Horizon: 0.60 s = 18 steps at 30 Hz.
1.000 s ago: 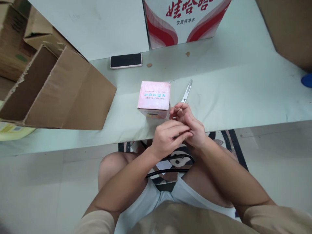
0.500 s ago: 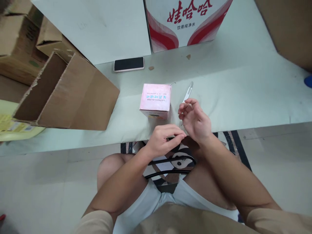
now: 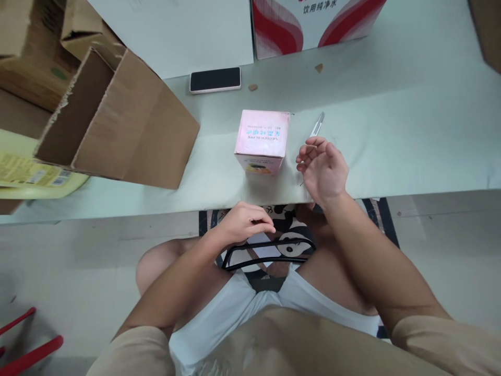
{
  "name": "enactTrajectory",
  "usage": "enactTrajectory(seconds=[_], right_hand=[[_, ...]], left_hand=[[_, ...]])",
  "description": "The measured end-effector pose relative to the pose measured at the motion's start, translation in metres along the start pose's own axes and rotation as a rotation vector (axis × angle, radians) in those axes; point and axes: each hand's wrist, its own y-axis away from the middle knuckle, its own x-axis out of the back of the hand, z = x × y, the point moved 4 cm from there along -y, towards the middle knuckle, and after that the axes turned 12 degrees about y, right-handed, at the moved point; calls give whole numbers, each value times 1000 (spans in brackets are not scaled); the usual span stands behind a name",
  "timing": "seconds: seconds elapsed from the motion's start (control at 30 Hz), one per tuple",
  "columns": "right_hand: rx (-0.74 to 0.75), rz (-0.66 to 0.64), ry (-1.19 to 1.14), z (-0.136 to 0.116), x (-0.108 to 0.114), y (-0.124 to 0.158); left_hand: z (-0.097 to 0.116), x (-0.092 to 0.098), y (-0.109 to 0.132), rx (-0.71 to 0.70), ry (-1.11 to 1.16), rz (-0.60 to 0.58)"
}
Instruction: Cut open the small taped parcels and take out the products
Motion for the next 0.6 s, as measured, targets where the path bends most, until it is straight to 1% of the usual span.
enactTrajectory(seconds=[0.1, 0.2, 0.4, 0.5, 0.6], right_hand=[[2, 22, 21, 1, -1, -1], [6, 51, 75, 2, -2, -2], [36, 77, 146, 2, 2, -7], [28, 79, 155, 3, 4, -10], [18, 100, 153, 5, 6, -12]], left_hand=[[0, 5, 6, -4, -3, 50], [0, 6, 6, -28, -37, 86], [-1, 1, 3, -76, -79, 97], [-3, -1, 1, -45, -89, 103], [-5, -2, 1, 12, -145, 66]])
